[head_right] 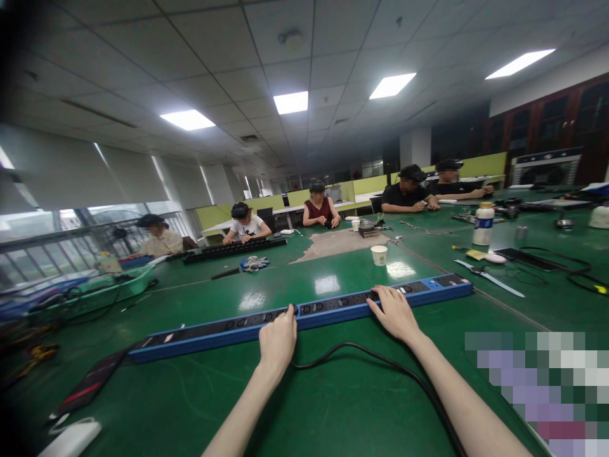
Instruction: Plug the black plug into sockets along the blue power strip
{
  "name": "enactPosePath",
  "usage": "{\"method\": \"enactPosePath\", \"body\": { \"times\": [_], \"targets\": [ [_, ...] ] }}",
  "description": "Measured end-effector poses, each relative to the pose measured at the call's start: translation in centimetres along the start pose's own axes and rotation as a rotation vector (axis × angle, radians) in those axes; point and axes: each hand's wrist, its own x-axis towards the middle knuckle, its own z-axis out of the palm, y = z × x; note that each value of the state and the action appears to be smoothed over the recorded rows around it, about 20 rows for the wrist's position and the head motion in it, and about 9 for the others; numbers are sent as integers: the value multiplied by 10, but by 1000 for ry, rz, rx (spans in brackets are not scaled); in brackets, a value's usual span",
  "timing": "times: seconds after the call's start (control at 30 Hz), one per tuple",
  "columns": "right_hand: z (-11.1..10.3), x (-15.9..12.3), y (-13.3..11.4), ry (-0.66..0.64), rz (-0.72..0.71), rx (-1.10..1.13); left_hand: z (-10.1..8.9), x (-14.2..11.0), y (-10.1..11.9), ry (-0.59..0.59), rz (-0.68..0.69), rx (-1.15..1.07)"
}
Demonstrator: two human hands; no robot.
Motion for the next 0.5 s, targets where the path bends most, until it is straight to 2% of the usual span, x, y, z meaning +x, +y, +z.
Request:
{"method": "enactPosePath", "body": {
  "times": [0.23, 0.5],
  "targets": [
    [1, 0, 1, 3, -2, 0, 5, 0, -3, 71, 64, 17],
    [0, 0, 0, 2, 2, 17, 9, -2, -8, 108, 46, -65]
  ]
}}
